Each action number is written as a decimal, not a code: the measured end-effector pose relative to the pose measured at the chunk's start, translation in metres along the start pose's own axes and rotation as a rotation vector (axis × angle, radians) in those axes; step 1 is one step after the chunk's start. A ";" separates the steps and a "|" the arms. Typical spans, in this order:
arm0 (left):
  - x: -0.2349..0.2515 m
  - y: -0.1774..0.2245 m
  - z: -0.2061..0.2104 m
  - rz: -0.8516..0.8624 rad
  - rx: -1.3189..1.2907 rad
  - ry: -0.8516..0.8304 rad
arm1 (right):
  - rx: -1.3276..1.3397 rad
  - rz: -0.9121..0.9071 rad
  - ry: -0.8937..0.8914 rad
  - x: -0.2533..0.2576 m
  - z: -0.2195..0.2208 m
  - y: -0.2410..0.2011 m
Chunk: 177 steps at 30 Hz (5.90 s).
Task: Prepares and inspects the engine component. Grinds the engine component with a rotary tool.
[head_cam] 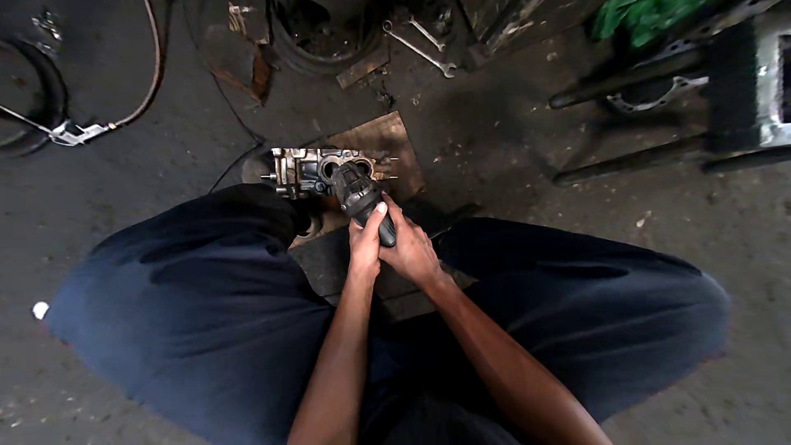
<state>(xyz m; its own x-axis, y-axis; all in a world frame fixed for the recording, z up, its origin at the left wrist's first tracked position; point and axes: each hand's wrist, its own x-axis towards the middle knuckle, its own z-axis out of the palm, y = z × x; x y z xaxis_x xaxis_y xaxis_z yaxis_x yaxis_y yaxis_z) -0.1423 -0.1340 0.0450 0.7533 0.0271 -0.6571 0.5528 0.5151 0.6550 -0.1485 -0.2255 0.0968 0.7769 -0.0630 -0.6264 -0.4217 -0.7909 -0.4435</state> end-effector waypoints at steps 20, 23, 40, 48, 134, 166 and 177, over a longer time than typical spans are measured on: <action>0.007 -0.005 0.000 0.012 0.023 -0.007 | 0.005 0.025 -0.017 0.008 0.002 0.003; 0.006 -0.005 0.001 -0.001 0.032 0.006 | 0.016 0.032 -0.015 0.009 0.003 0.004; -0.007 0.001 0.001 -0.009 -0.021 -0.009 | -0.072 0.034 0.025 -0.008 -0.002 -0.006; -0.028 0.006 0.009 0.023 -0.085 -0.038 | -0.048 -0.044 0.090 -0.027 -0.009 0.002; -0.029 0.015 0.009 0.063 0.234 -0.153 | 0.148 -0.319 0.384 -0.021 0.014 0.029; -0.035 0.018 0.013 0.110 0.238 -0.128 | 0.163 -0.326 0.404 -0.028 0.014 0.029; -0.038 0.001 0.010 0.059 0.095 0.115 | -0.143 -0.364 0.408 -0.034 0.027 0.034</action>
<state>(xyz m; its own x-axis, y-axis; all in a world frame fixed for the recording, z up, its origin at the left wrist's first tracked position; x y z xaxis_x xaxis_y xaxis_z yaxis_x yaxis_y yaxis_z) -0.1666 -0.1434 0.0740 0.7427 0.1552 -0.6514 0.5443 0.4268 0.7222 -0.2018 -0.2333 0.0853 0.9901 0.0213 -0.1387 -0.0477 -0.8784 -0.4755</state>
